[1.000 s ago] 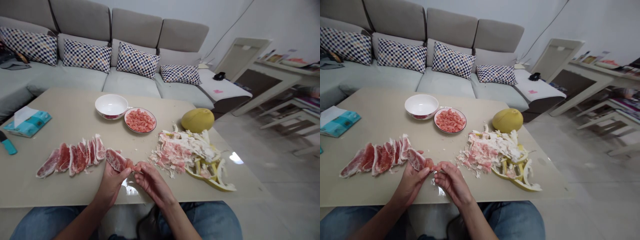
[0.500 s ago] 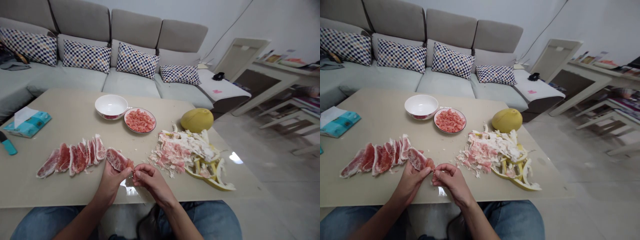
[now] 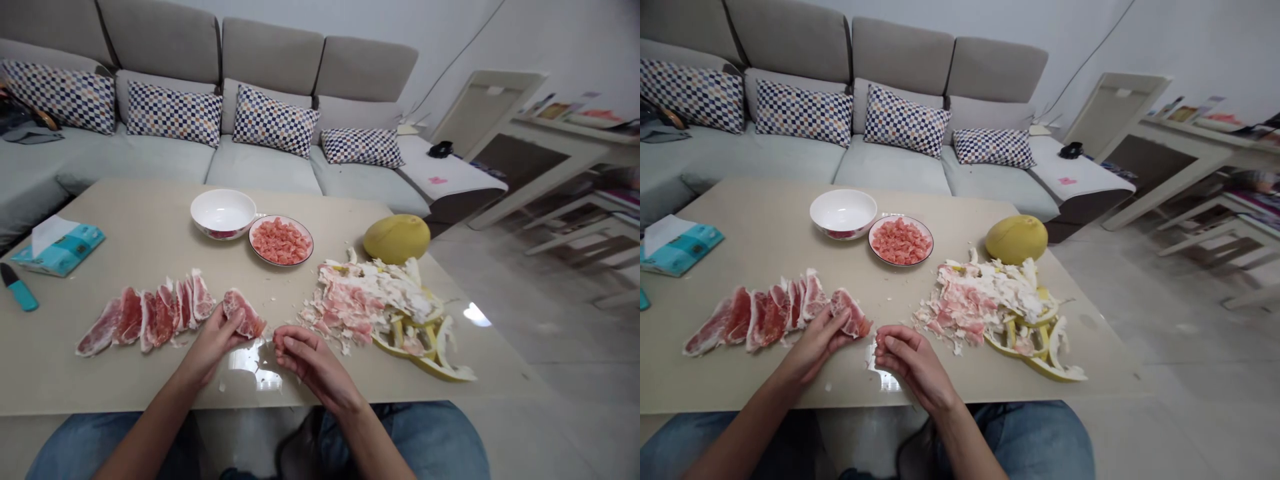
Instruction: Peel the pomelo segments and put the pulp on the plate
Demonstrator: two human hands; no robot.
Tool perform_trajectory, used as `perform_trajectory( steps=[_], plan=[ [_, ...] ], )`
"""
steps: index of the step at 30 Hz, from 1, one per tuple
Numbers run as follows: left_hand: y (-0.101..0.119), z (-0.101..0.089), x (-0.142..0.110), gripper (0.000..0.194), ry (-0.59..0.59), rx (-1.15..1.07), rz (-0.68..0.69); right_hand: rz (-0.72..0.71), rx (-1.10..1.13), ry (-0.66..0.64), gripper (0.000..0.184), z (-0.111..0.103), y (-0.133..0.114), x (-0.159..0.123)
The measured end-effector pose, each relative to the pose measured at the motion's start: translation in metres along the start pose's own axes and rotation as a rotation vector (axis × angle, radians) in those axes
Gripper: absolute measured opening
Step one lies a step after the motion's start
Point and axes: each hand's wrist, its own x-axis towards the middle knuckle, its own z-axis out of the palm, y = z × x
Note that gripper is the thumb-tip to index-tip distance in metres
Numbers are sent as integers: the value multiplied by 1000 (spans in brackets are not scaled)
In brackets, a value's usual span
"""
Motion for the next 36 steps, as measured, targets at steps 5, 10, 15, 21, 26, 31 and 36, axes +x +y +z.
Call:
perform_trajectory(
  steps=[5, 10, 15, 21, 26, 31, 36],
  plan=[
    [-11, -12, 12, 28, 81, 296, 123, -54, -202, 63, 31, -5, -1, -1],
    [-22, -16, 16, 38, 148, 458, 214, -219, -479, 117, 26, -6, -1, -2],
    [-15, -8, 3, 39, 166, 754, 421, -359, -825, 148, 10, 0, -10, -6],
    [5, 10, -21, 26, -164, 401, 262, -404, -893, 53, 21, 15, -20, -7],
    [0, 15, -19, 13, -166, 28, 25, -357, -781, 127, 28, 24, -17, -4],
    [6, 18, -19, 17, -171, -54, -28, -305, -781, 132, 15, 25, -15, -4],
    [13, 17, -22, 19, -237, -96, -104, -186, -608, 48, 20, 19, -17, 0]
  ],
)
